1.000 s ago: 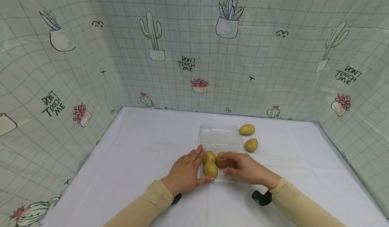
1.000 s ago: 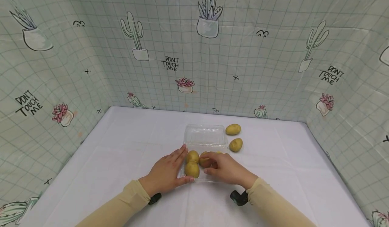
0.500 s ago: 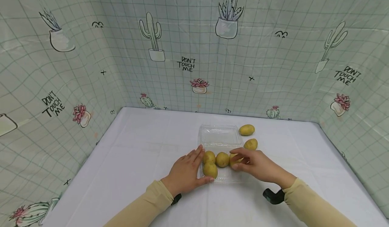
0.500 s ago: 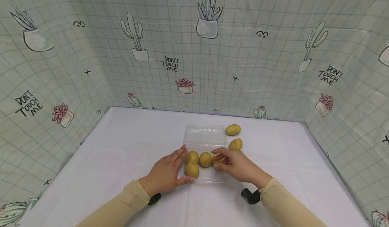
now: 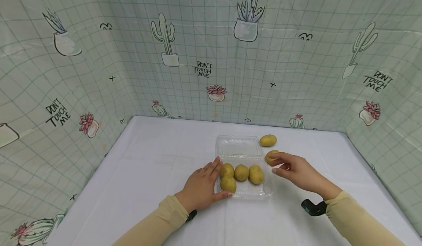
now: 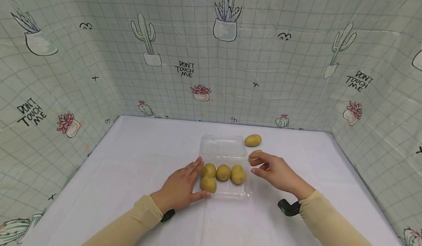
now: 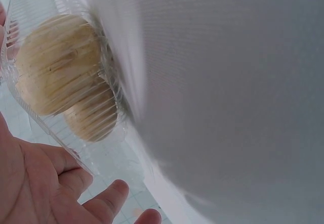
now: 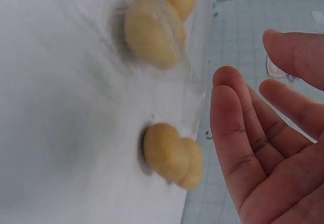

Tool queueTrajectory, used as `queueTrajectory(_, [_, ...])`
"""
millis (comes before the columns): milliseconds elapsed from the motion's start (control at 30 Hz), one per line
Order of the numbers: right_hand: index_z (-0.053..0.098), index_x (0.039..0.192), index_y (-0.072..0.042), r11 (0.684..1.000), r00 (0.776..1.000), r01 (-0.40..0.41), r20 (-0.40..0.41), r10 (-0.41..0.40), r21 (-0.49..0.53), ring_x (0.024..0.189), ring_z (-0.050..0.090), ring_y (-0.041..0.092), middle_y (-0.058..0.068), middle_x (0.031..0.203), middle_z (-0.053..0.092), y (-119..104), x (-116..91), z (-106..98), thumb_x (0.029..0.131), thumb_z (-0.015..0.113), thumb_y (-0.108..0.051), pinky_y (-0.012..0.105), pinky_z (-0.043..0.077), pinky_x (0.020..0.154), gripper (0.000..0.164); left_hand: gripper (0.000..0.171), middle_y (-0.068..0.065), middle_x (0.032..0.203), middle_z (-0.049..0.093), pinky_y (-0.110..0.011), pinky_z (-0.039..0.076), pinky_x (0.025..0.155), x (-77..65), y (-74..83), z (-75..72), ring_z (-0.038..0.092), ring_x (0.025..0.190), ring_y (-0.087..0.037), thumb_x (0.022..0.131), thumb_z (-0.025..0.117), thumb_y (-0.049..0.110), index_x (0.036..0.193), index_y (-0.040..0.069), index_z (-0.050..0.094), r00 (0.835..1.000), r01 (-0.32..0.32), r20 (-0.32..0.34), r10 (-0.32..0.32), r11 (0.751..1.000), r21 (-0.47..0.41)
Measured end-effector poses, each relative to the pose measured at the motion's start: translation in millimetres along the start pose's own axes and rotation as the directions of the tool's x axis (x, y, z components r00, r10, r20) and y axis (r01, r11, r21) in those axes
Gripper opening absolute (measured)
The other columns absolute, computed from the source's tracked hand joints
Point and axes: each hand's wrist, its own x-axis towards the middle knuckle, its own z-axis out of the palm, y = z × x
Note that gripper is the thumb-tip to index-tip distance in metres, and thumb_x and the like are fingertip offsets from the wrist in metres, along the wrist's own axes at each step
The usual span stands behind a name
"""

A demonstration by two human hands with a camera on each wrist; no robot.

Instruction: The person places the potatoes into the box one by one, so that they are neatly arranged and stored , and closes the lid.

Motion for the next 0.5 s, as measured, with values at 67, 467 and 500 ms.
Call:
queueTrajectory(67, [0.058,0.135,-0.003,1.000,1.000,-0.017,-0.013,0.016,-0.021,0.094,0.067,0.017,0.012,0.116,0.069,4,-1,-4,0.096,0.070,-0.018,0.029,0.055,0.077,0.043,0.098,-0.011,0.163,0.021,-0.045,0.040,0.107,-0.1,0.1,0.1,0.037,0.141,-0.029,0.092,0.039,0.077,0.157,0.004,0.028,1.000,-0.002,-0.006,0.002,1.000,0.003])
queueTrajectory(467, [0.056,0.136,-0.002,0.984,0.989,-0.140,-0.059,0.134,-0.110,0.096,0.064,0.023,0.013,0.117,0.069,32,0,-15,0.096,0.070,-0.021,0.033,0.054,0.075,0.047,0.099,-0.012,0.163,0.022,-0.045,0.040,0.106,-0.5,0.4,0.7,0.037,0.141,-0.029,0.091,0.042,0.077,0.156,0.003,0.029,1.000,-0.007,-0.029,0.007,1.000,0.015])
queueTrajectory(500, [0.056,0.136,-0.002,0.982,0.987,-0.152,-0.061,0.146,-0.109,0.097,0.064,0.024,0.013,0.117,0.068,34,1,-15,0.096,0.070,-0.021,0.034,0.054,0.075,0.047,0.099,-0.012,0.163,0.022,-0.044,0.041,0.106,-0.5,0.3,0.8,0.038,0.141,-0.029,0.091,0.042,0.076,0.156,0.002,0.030,0.999,-0.009,-0.030,0.009,1.000,0.017])
